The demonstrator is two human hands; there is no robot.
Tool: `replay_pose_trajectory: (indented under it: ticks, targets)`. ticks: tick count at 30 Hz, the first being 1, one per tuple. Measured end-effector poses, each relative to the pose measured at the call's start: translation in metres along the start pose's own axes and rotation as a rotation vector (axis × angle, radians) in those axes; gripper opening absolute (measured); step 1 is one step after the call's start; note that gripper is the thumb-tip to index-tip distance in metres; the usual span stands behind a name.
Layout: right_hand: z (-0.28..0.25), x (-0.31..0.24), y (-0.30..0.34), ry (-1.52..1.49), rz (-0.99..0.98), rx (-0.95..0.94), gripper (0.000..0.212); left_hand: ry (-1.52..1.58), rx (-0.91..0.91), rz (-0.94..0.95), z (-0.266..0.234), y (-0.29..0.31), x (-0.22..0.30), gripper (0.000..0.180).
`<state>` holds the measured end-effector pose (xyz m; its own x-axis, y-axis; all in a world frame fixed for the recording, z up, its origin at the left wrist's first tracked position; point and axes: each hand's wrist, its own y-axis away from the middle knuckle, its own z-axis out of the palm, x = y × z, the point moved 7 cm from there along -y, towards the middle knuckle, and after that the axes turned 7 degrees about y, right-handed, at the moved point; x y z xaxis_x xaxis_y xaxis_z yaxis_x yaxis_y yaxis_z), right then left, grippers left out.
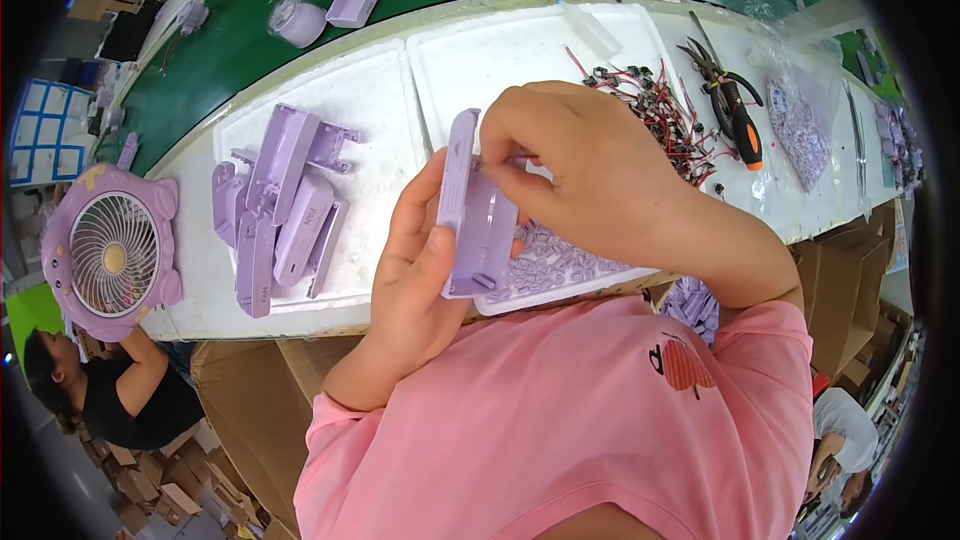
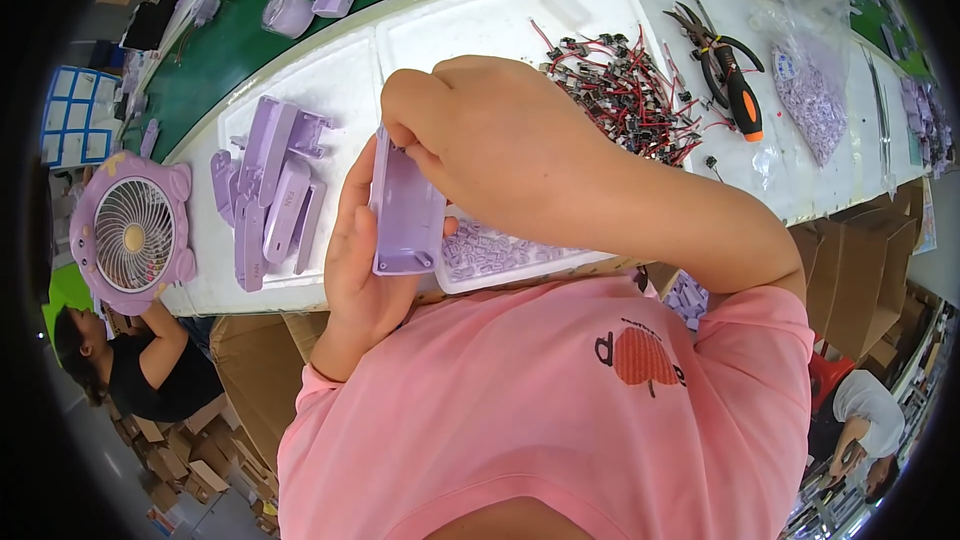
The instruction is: The person assembles portable fans by installing internal wiring harnesses and plastic components into the fan housing, using pliers and adhesive from a glue bottle.
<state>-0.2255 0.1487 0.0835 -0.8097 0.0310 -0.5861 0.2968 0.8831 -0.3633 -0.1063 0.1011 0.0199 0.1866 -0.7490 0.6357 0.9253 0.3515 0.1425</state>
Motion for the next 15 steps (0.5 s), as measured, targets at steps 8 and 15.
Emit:
replay_pose_trajectory:
  ticks: [8, 15]
  targets:
    - [0.0014, 0.0032, -0.0007, 0.031, 0.048, -0.03, 0.016, 0.026, -0.009, -0.01, -0.0021, -0.0009, -0.0021, 0.052]
    - [0.0036, 0.0027, 0.0001, -0.006, 0.085, -0.062, 0.016, 0.036, -0.043, -0.001, -0.0072, 0.0001, -0.0055, 0.051]
